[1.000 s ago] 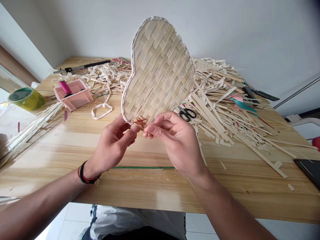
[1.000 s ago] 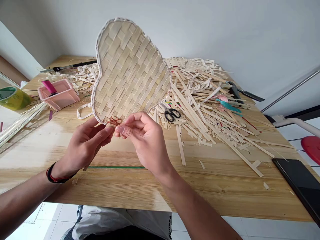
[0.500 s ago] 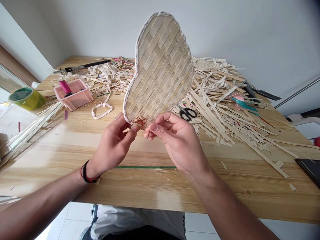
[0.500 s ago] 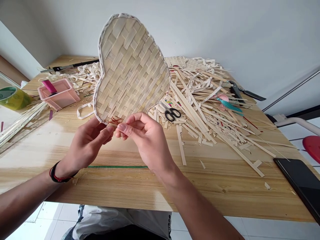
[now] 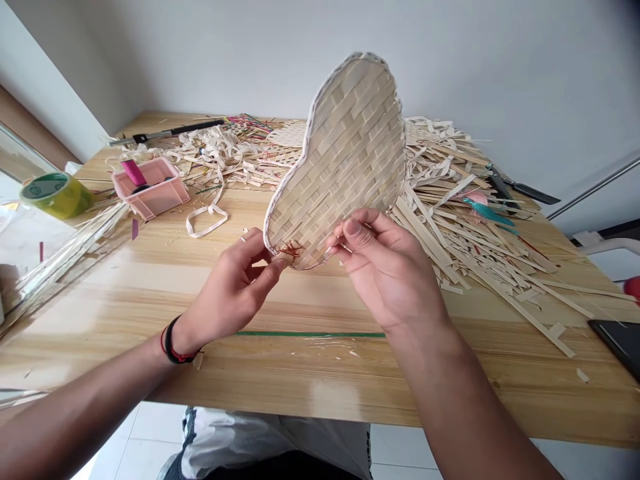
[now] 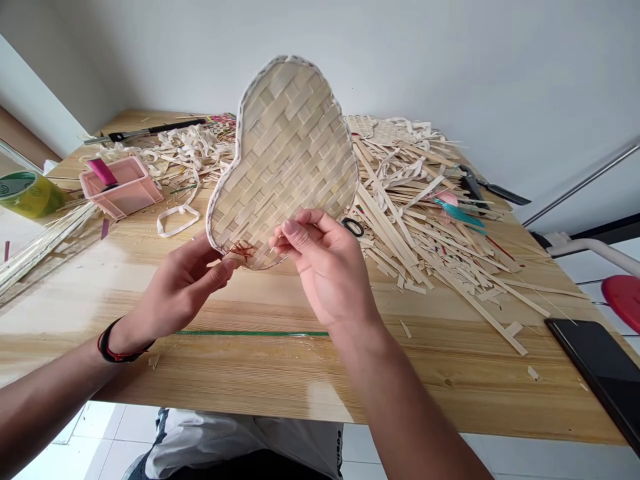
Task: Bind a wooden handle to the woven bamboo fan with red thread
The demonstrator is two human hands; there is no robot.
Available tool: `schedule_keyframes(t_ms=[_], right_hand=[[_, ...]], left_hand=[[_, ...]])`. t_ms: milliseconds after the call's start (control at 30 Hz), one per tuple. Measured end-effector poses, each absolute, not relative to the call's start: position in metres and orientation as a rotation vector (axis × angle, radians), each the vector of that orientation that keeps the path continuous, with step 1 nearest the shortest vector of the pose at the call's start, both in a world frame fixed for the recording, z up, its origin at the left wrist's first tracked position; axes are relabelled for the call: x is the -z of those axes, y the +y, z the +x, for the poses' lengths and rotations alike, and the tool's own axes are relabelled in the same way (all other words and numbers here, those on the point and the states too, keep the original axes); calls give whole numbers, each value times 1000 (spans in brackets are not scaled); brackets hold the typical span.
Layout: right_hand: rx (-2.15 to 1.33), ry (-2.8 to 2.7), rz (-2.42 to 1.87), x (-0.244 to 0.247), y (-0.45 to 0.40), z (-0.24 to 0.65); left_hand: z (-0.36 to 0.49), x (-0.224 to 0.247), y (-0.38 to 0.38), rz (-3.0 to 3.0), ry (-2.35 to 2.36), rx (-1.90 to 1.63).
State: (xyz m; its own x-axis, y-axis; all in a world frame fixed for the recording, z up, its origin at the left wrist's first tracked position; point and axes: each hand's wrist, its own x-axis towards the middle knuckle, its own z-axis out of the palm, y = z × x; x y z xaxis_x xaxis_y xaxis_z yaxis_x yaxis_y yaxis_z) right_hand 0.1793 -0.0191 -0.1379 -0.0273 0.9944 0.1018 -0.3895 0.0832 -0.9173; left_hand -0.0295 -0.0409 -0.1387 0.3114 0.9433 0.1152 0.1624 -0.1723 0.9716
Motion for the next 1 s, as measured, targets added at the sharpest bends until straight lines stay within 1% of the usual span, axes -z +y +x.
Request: schedule_keyframes(t_ms=[133,333,633,1000], right_hand=[[-1330,-966,-817,139,-18,181],[-1346,-1016,-804,136,-21,179],[-1493,-1014,-688,135,-33,160],[-1312,-1279,-764,141,-37,159]], left_hand=[[-30,139,-42,1612,1034,-933],[-29,143,-40,1636,1067,-965],[-29,143,-38,1644,1111,-990],[-28,144,-37,1482,1039,-1051]])
